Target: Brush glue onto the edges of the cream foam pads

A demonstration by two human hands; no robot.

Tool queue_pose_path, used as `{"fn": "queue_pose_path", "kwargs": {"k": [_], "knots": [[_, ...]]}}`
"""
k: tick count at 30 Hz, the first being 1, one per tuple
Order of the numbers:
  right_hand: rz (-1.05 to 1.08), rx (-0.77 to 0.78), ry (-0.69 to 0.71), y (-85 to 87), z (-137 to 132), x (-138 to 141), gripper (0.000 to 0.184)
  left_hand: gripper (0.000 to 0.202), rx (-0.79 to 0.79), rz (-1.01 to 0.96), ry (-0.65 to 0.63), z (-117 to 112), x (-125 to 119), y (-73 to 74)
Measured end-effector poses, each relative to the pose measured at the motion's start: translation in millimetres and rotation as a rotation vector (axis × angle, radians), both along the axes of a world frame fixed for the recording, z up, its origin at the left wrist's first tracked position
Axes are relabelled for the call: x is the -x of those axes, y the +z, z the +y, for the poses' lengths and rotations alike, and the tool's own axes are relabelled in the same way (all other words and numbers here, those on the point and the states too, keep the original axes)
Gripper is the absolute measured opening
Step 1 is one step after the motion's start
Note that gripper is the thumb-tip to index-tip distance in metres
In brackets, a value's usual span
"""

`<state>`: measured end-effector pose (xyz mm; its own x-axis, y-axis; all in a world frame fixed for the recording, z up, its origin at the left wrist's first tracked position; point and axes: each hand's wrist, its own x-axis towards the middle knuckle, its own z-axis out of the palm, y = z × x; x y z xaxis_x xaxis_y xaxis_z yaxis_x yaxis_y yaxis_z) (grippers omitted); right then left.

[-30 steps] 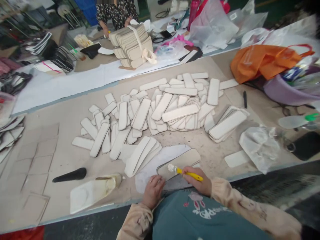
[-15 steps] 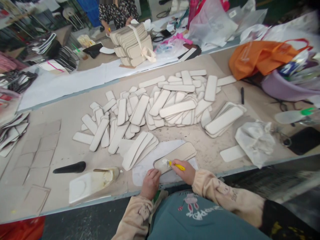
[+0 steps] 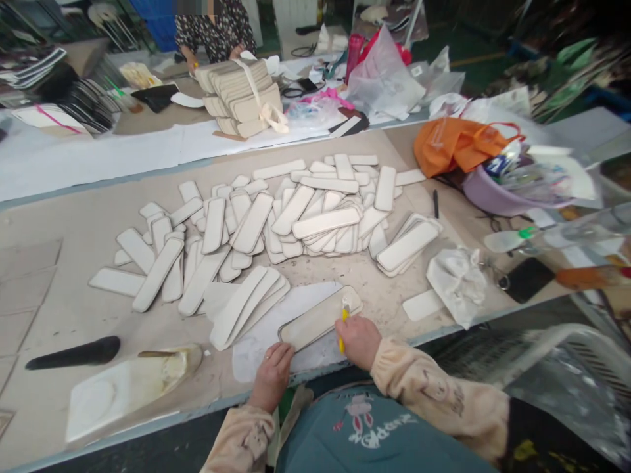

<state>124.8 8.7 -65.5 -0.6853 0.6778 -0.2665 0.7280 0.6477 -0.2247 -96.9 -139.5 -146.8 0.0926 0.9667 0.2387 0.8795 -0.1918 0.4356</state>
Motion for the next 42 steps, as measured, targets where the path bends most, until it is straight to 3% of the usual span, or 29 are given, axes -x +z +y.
{"fn": "queue_pose_path", "kwargs": {"k": [4,8,13,18,21,27,31,35,39,42], "knots": [[0.039,0.096,0.180,-2.0,-22.7,32.5,0.011,0.032,0.002,-0.046,0.001,-1.0,1.5,-3.0],[0.262,0.188,0.296,-0.5,-33.0,47.9,0.013,0.030,0.050,-0.120,0.042,-2.8,1.5,-3.2],[0.606,0.401,0.060,-4.5,-35.7,51.5,0.020,0.029,0.098,-0.227,0.092,-5.5,-2.2,-4.2],[0.652,0.599,-0.087,-8.9,-28.0,46.5,0.021,0.029,0.047,-0.143,0.109,-5.3,-6.2,-4.8],[0.620,0.552,-0.181,-11.6,-13.2,28.2,0.022,0.029,0.047,-0.111,0.108,-4.0,-6.9,-1.8],[0.581,0.305,-0.281,-7.5,12.0,-23.8,0.021,0.029,0.041,-0.095,0.097,-1.6,-6.4,2.4],[0.684,0.463,-0.105,-3.2,-9.4,-4.8,0.020,0.028,0.033,-0.088,0.093,-1.0,-6.5,3.5],[0.681,0.574,0.010,-13.9,-31.3,28.9,0.019,0.025,0.047,-0.065,0.087,0.7,-6.2,6.6],[0.657,0.511,-0.088,-20.4,-20.0,14.2,0.018,0.022,0.039,-0.053,0.081,1.9,-5.7,8.0],[0.647,0.435,-0.209,-13.3,-3.8,-10.8,0.017,0.022,0.028,-0.054,0.074,1.6,-5.2,6.8]]}}
